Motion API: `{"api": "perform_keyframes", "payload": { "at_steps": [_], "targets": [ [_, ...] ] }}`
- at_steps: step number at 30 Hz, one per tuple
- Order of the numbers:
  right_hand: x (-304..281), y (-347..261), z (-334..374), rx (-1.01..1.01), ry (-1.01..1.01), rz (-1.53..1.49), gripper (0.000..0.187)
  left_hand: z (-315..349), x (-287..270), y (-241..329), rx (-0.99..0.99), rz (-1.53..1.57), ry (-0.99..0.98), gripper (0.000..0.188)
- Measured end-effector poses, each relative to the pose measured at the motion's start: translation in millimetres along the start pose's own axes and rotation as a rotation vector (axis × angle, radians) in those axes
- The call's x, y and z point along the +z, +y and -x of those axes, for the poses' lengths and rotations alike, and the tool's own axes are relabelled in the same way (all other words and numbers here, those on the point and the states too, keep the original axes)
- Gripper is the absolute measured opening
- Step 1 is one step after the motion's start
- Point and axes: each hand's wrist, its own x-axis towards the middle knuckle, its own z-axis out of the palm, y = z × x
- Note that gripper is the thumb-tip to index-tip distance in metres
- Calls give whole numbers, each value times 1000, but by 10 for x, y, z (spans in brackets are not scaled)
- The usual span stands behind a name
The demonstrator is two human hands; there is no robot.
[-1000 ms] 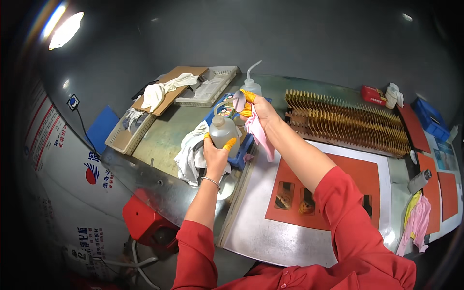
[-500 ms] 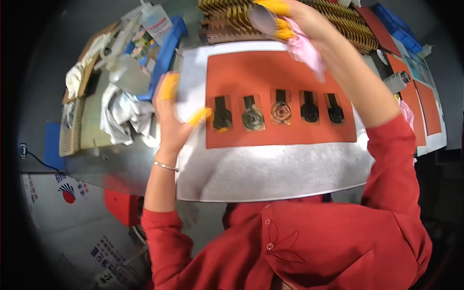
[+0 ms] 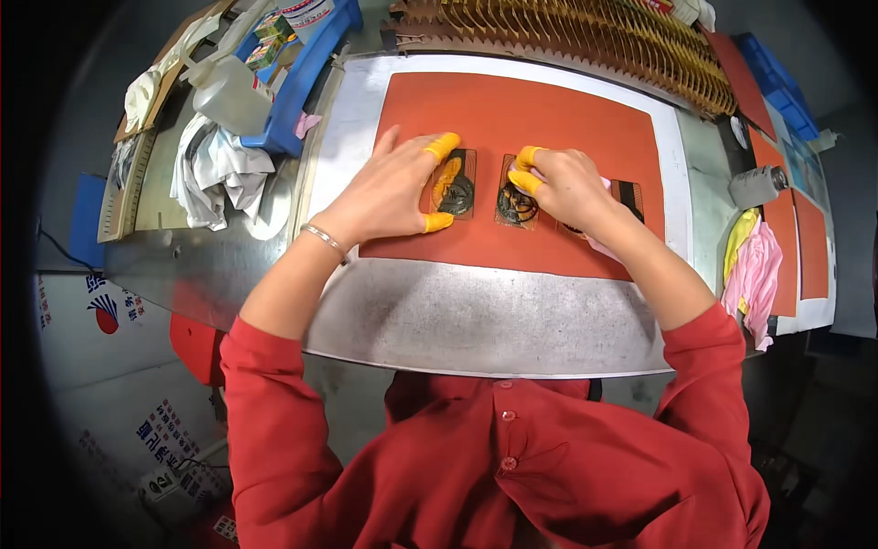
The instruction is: The person wipes the surface of four dark, bottle-shaped decorative items arranged on a red mat using a yellow cloth. They repeatedly rub each item individually, occasionally reaching for a spray bottle to apply liquid to the cloth before continuing the wiping process.
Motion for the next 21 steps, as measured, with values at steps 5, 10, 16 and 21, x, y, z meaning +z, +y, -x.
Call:
{"api": "perform_keyframes", "payload": {
  "at_steps": [5,10,16,21],
  "targets": [
    [72,-49,-87,-6,-42,158,16,336,37,-341,-243,142,487,51],
    [159,-139,69,-75,-74,142,7,512,146,-743,-366,292,800,31],
    [139,-100,-64,-53,28,231,6,536,147,-814,-352,271,832,28],
    [195,-200,181,-173,-20,185,10,587,141,-833,-382,302,833,30]
  ]
}}
